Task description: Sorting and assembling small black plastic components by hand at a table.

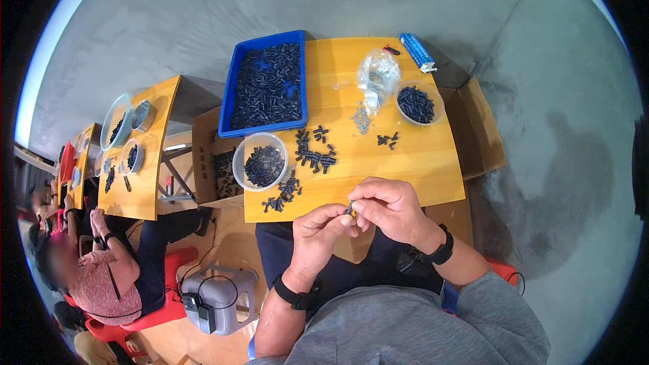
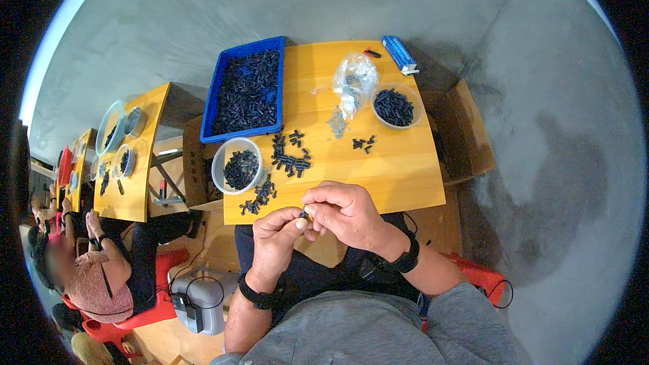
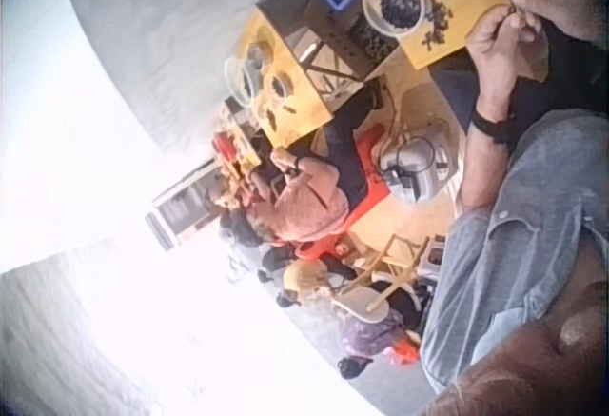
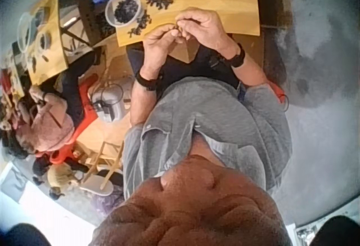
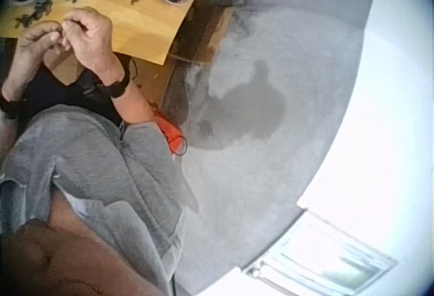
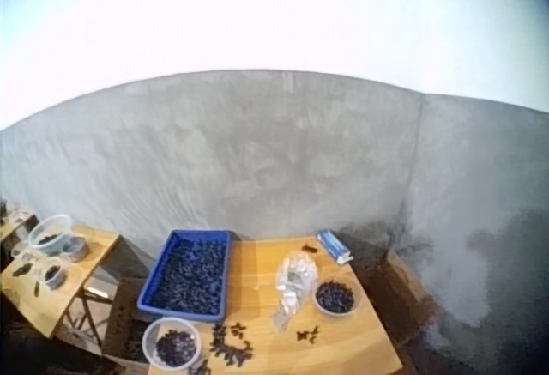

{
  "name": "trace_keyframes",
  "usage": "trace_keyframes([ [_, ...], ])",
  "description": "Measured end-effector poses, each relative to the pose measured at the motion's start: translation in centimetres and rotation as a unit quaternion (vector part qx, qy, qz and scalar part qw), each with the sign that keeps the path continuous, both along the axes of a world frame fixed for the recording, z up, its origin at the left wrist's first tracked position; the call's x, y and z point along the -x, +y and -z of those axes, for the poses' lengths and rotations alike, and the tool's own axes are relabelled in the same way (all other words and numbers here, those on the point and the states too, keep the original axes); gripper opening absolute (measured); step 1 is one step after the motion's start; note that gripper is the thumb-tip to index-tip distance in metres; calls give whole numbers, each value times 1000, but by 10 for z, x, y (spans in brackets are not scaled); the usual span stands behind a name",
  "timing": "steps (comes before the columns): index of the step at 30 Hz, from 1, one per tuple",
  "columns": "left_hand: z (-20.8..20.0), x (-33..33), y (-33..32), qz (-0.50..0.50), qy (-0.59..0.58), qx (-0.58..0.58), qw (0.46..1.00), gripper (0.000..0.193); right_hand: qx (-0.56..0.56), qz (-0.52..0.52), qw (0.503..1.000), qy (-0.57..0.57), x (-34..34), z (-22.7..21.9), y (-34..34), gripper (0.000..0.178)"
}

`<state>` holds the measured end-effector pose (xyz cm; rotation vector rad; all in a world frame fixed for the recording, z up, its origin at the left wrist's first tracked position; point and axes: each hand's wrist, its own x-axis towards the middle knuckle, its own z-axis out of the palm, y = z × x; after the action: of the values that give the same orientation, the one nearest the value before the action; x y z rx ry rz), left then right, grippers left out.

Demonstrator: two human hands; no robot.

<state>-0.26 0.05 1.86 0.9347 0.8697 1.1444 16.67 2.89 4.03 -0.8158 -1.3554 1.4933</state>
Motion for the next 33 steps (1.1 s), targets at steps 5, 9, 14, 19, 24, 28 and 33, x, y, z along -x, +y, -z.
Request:
trace_keyframes([
  [5, -5, 1, -2, 14, -8, -13, 1000, 11, -39, 1, 999, -26, 2, -6, -3, 10],
  [9, -6, 2, -5, 10, -13, -18, 1000, 11, -86, 10, 994, -61, 3, -8, -5, 9],
  [14, -3, 3, -6, 9, -26, -25, 999, 12, -98, 11, 992, -80, 3, -11, -6, 9],
  [19, -3, 4, -6, 33, -67, -4, 997, 12, -171, -5, 979, -109, 0, -10, -2, 12],
  [24, -6, 5, -6, 53, -109, 22, 992, 14, -160, -41, 983, -81, -5, -9, 2, 12],
  [28, -8, 6, -6, 79, -132, 47, 987, 15, -127, -77, 989, -26, -8, -6, 6, 12],
  [33, -14, 5, -6, 93, -155, 83, 980, 10, -152, -95, 983, -31, -11, -6, 11, 13],
])
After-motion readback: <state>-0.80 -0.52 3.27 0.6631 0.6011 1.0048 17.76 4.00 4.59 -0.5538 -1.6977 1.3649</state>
